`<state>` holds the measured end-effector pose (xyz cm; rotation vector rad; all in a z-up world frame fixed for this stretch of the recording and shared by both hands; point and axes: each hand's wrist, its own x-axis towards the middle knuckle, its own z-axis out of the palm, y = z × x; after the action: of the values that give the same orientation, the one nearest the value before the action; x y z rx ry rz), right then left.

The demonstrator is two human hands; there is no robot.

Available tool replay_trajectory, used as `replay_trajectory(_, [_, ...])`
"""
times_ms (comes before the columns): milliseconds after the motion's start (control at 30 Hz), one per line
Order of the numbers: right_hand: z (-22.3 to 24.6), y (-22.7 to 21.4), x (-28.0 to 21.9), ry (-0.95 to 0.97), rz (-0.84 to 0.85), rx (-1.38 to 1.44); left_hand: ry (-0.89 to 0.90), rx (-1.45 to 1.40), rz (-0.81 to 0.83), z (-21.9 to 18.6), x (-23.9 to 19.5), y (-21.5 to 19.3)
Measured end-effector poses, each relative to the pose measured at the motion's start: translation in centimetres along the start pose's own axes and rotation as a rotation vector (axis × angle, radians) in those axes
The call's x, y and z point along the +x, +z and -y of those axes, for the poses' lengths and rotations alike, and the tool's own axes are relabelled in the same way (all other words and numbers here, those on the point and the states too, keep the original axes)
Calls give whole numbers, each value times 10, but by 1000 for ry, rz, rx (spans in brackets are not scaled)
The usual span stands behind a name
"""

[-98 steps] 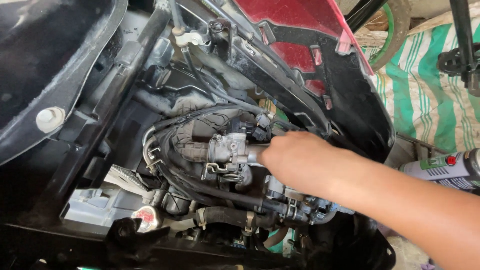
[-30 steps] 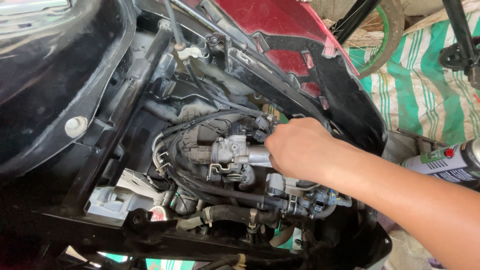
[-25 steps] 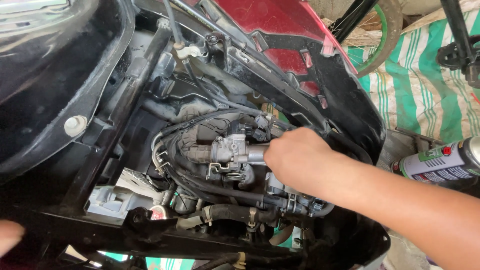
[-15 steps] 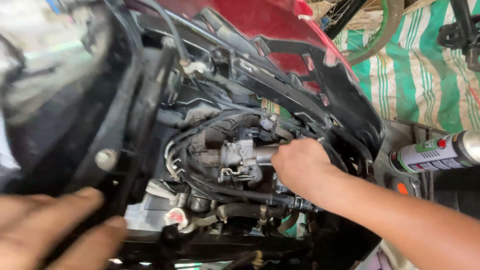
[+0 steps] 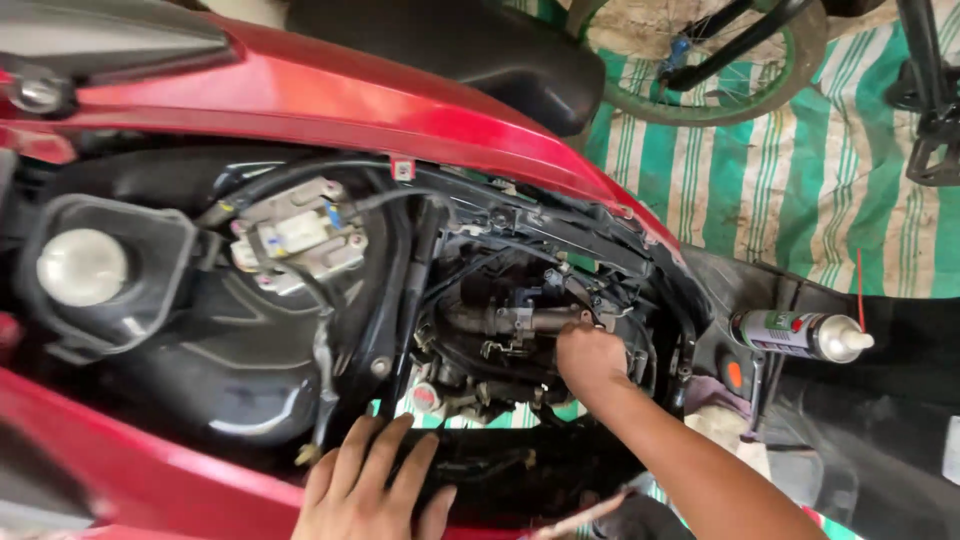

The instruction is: The person works on the engine of a red motorcycle, using a wrench to loosen and tighten bolts on the carburetor assembly. They manipulate various hoses and components within the engine bay, occasionally using a cloth to wipe parts. The task involves adjusting the carburetor and securing it with bolts.

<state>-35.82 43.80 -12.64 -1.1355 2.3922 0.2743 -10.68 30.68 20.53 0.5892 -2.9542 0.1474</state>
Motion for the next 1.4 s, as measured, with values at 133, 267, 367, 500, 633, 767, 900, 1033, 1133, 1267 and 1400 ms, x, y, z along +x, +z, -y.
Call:
replay_trajectory(133, [1,-69,-14,52,290,19,-97,-85,264,-7,8,-22])
replay_trajectory(267, [2,-92,-14,63,404,62,-60,-122,250,-8,18,-29])
replay_trajectory(367, [-1,-67,-16,100,328,132,-69,-145,288,-10,22,-32])
replay_trajectory(500, [-10,-37,-29,72,-5,167,-133,-438,956,-21,61,-18])
replay_trajectory(633, [-5,-11,-32,59,-266,278,235,-257,754,-59,100,92])
replay_trajectory(767, [0,0,-34,176,-316,259,323,-173,270,-73,138,207])
replay_trajectory(900, [4,-12,-43,211,-362,258,359,-220,432,-72,142,261])
replay_trajectory(1033, [0,-5,-42,86,-412,202,418,-192,138,-64,135,287])
replay_trajectory(1133, [-2,10,-45,94,-473,188,427,-202,-35,-61,133,295])
replay_trajectory(1267, [-8,9,-46,106,-448,349,451,-143,8,-60,138,288])
replay_trajectory(1400, [-16,20,-47,201,-403,532,410,-153,87,-60,135,294])
